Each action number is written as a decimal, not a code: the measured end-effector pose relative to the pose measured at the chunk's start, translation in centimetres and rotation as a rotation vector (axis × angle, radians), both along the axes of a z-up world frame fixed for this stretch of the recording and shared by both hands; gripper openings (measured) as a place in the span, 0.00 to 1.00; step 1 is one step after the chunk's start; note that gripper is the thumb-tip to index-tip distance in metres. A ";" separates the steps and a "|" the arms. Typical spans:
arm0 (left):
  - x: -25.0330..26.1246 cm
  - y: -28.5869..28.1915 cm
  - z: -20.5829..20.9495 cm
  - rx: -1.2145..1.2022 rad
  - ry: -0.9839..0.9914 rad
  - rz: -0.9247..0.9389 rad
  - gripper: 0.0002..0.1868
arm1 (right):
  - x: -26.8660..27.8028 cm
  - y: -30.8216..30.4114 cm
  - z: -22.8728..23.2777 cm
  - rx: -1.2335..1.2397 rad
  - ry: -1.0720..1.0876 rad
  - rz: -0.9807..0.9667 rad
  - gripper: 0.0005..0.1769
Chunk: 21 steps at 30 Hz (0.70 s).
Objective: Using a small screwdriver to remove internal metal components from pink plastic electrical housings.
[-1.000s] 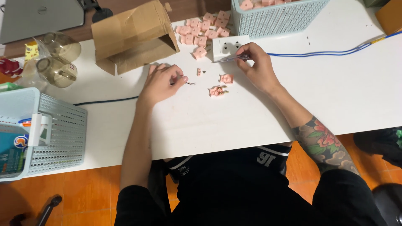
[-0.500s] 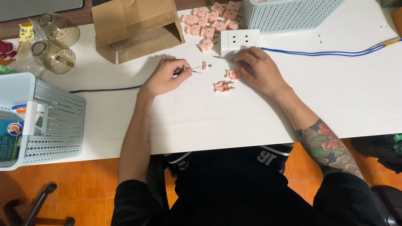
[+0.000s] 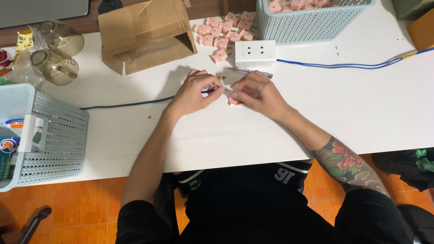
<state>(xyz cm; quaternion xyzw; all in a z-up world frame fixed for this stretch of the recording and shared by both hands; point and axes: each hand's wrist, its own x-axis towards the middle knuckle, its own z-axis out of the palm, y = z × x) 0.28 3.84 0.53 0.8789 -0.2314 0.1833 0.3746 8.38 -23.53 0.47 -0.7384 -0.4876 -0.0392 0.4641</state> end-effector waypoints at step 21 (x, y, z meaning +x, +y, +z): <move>-0.1 -0.8 0.5 -0.013 -0.046 -0.014 0.04 | -1.6 0.5 1.6 0.008 0.366 -0.039 0.08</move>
